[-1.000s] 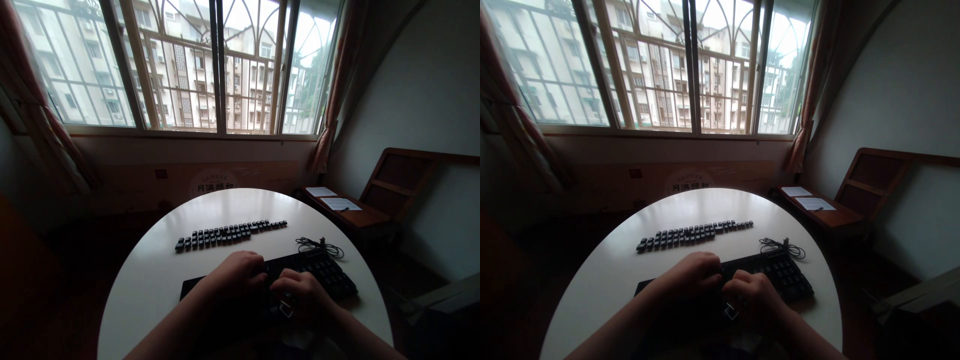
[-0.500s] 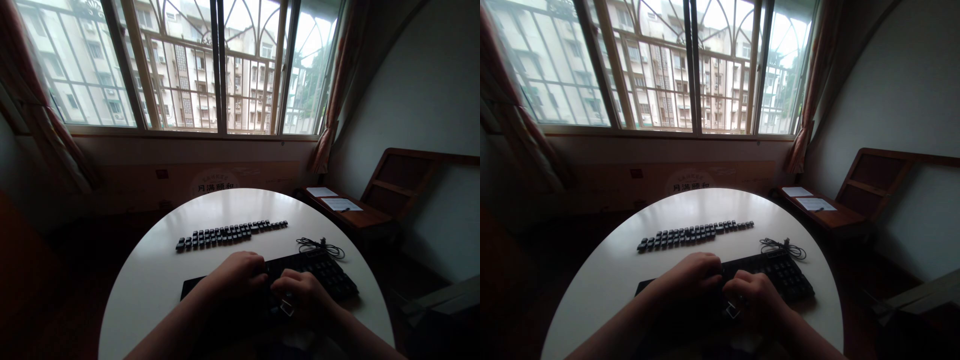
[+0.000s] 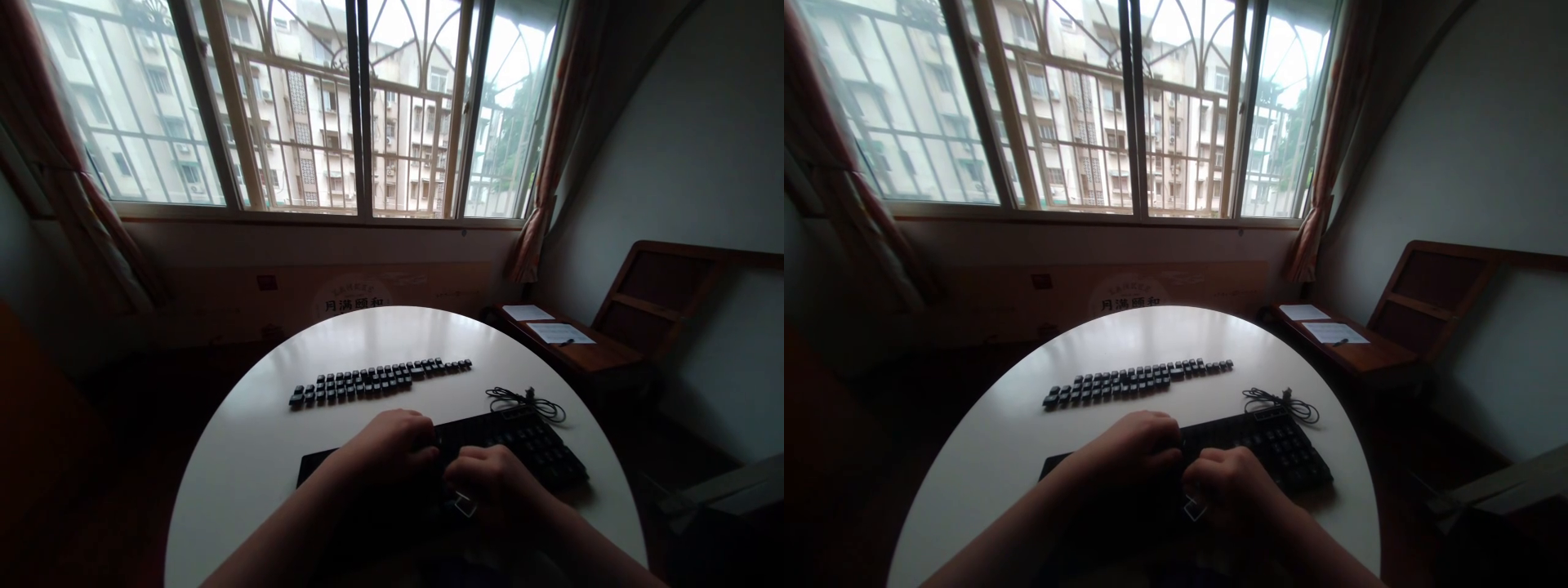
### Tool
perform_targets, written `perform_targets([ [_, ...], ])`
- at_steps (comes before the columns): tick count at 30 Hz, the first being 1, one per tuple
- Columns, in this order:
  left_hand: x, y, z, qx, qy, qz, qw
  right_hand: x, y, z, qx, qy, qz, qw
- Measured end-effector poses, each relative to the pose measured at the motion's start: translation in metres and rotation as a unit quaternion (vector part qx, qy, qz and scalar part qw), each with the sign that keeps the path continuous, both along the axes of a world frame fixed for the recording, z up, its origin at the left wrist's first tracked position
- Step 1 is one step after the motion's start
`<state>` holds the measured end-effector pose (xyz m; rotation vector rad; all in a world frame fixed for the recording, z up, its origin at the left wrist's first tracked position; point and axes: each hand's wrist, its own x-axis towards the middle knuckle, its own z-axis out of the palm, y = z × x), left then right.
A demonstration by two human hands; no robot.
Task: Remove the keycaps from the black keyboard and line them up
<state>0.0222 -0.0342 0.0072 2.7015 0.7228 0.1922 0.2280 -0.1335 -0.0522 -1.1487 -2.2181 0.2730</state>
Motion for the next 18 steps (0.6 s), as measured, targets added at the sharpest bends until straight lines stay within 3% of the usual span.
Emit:
perform_targets([
  [18,-0.0002,0.0002,-0.0003,-0.003,-0.003,0.002,1.000,0.0008,0.0013,-0.0032,-0.009,0.010,0.000,1.000],
])
